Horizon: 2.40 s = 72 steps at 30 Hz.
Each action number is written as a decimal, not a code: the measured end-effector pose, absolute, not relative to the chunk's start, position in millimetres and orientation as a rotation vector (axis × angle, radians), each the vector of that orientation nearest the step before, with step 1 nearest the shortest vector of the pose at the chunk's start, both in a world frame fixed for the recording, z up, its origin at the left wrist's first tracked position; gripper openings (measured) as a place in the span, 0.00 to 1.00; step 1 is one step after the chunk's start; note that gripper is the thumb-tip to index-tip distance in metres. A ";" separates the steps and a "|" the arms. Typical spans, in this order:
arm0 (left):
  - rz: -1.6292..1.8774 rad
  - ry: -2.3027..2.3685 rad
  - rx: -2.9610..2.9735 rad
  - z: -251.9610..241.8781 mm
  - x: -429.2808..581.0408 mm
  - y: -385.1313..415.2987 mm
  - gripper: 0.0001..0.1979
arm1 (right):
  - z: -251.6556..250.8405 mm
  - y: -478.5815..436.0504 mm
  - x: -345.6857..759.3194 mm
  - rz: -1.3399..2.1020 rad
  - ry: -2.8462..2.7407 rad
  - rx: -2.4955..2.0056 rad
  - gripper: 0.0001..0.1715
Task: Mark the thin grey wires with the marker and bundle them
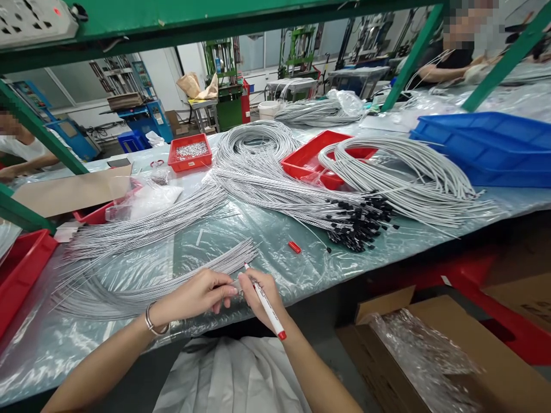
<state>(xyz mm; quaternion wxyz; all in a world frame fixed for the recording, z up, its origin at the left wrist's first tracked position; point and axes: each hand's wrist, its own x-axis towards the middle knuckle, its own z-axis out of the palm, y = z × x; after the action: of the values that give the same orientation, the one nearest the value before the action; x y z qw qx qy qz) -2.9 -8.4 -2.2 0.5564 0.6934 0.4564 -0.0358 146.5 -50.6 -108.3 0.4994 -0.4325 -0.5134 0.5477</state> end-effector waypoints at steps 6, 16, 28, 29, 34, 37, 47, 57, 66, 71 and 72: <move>-0.075 1.033 1.760 1.3 -5.9 -5.5 0.19 | -111.4 -47.9 145.4 1.438 -1.191 -0.930 0.24; -0.132 1.107 1.891 7.4 0.1 -11.0 0.15 | -106.2 -48.7 149.1 1.326 -1.374 -0.948 0.25; -0.031 1.096 1.687 13.4 -5.7 3.1 0.18 | -115.4 -52.2 149.6 0.973 -1.237 -0.967 0.16; -0.034 1.097 1.660 13.4 -6.7 5.1 0.18 | -115.7 -53.2 148.6 0.910 -1.273 -0.965 0.20; -0.023 1.091 1.579 11.7 -6.5 7.8 0.18 | -111.8 -54.1 137.9 0.682 -1.356 -0.937 0.28; -0.001 1.090 1.538 9.9 -3.6 6.7 0.19 | -109.0 -53.8 132.5 0.579 -1.362 -0.991 0.31; -0.015 1.048 1.472 -2.1 -2.7 4.5 0.20 | -115.1 -61.3 127.5 0.588 -1.318 -1.021 0.33; 0.008 1.070 1.406 -0.8 -1.8 6.3 0.20 | -115.2 -63.5 128.1 0.715 -1.314 -1.009 0.32; 0.008 1.036 1.375 4.5 -2.1 10.4 0.21 | -109.9 -47.4 147.6 0.805 -1.397 -0.867 0.26; 0.016 1.002 1.340 -0.3 -0.4 12.1 0.19 | -116.5 -53.9 130.6 0.736 -1.336 -0.906 0.28; 0.018 1.002 1.352 -1.0 0.3 12.3 0.19 | -117.5 -55.9 126.4 0.704 -1.343 -0.909 0.27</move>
<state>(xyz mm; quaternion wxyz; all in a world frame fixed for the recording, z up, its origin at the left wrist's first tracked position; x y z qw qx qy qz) 0.3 12.3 -1.0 0.6666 0.5988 0.4438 0.0078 126.4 -55.9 -117.5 0.6341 -0.3976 -0.5874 0.3078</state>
